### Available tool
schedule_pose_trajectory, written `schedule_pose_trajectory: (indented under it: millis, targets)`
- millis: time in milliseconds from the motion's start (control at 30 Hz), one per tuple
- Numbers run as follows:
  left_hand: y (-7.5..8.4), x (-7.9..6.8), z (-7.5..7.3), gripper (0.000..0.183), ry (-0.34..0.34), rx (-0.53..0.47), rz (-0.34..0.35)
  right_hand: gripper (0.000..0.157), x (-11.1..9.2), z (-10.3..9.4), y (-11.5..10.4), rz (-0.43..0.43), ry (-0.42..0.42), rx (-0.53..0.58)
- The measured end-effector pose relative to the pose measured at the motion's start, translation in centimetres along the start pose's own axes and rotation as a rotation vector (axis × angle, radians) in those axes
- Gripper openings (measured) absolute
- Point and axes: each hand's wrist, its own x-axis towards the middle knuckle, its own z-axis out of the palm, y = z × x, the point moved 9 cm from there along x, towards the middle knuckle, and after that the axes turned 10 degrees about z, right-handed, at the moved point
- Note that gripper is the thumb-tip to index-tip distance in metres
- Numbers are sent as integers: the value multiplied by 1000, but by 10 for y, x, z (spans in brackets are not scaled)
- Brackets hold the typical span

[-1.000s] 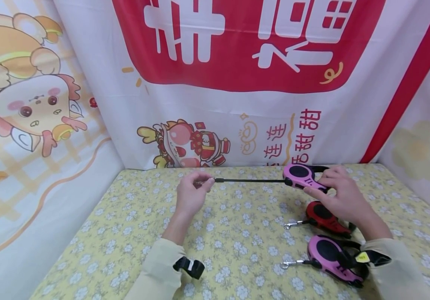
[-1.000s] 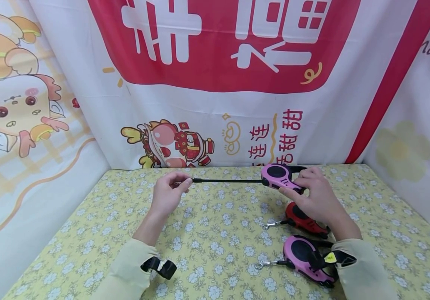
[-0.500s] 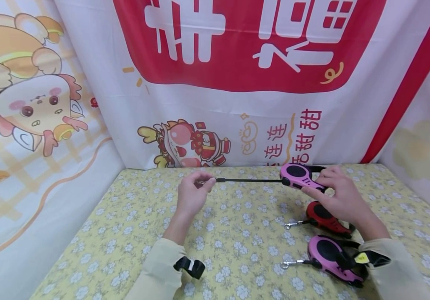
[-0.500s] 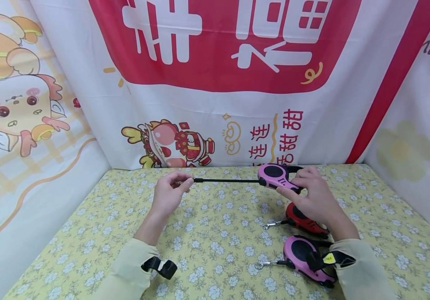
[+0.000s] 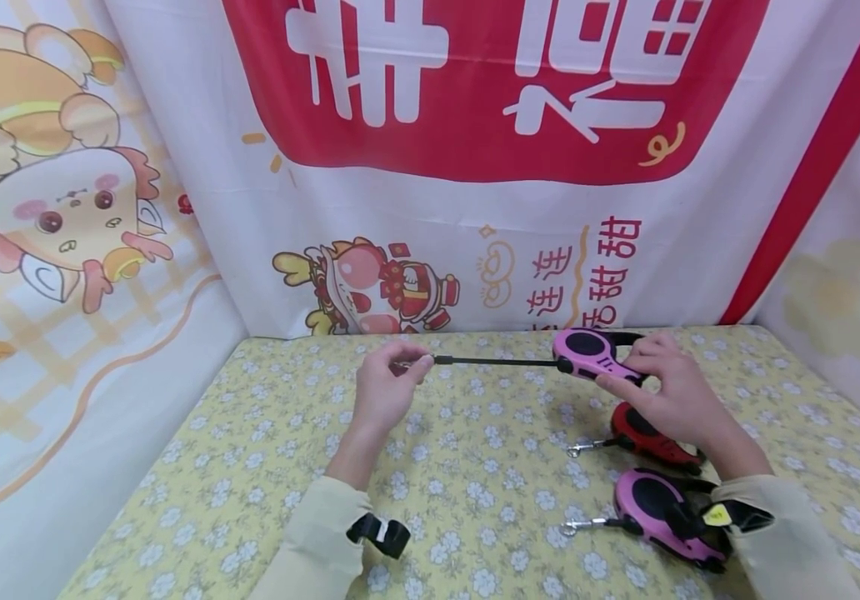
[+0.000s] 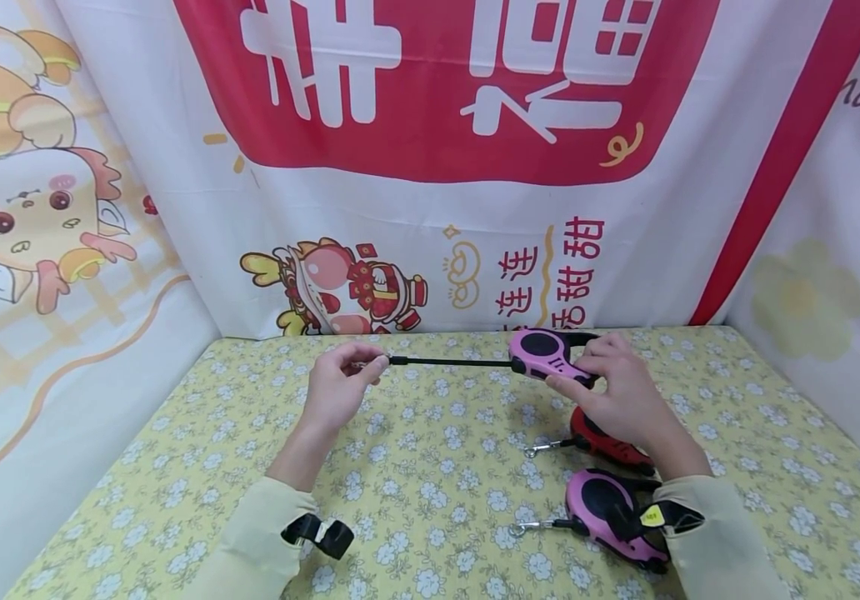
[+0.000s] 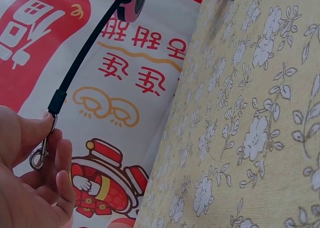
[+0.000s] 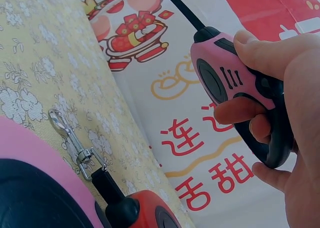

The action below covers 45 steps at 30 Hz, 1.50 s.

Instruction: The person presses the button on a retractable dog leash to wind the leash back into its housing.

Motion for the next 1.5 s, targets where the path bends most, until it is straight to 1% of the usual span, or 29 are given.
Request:
schedule_pose_trajectory:
  millis: [233,433,533,700,867,1133,1500]
  targets:
    - [0,0,2,13,-12,1,5,27,-2,2,0,11,-4,-14]
    - [-1,-2,5,13,-32,7,-34,32,-2,2,0,5,1,-18]
    - [-1,-2,6,14,-36,6,-44,29,-2,2,-1,5,-2,-10]
    - [0,-3,6,14,-38,2,-23,25,-1,4,-4,20,-24,-6]
    - [2,-3,7,13,-38,7,3,28,-1,6,-5,17,-33,-9]
    - [4,-2,6,12,-34,3,11,26,0,6,-7,-11,-21,-8]
    - [8,-3,10,10,-50,-10,26,20,0,8,-10,-27,-25,-30]
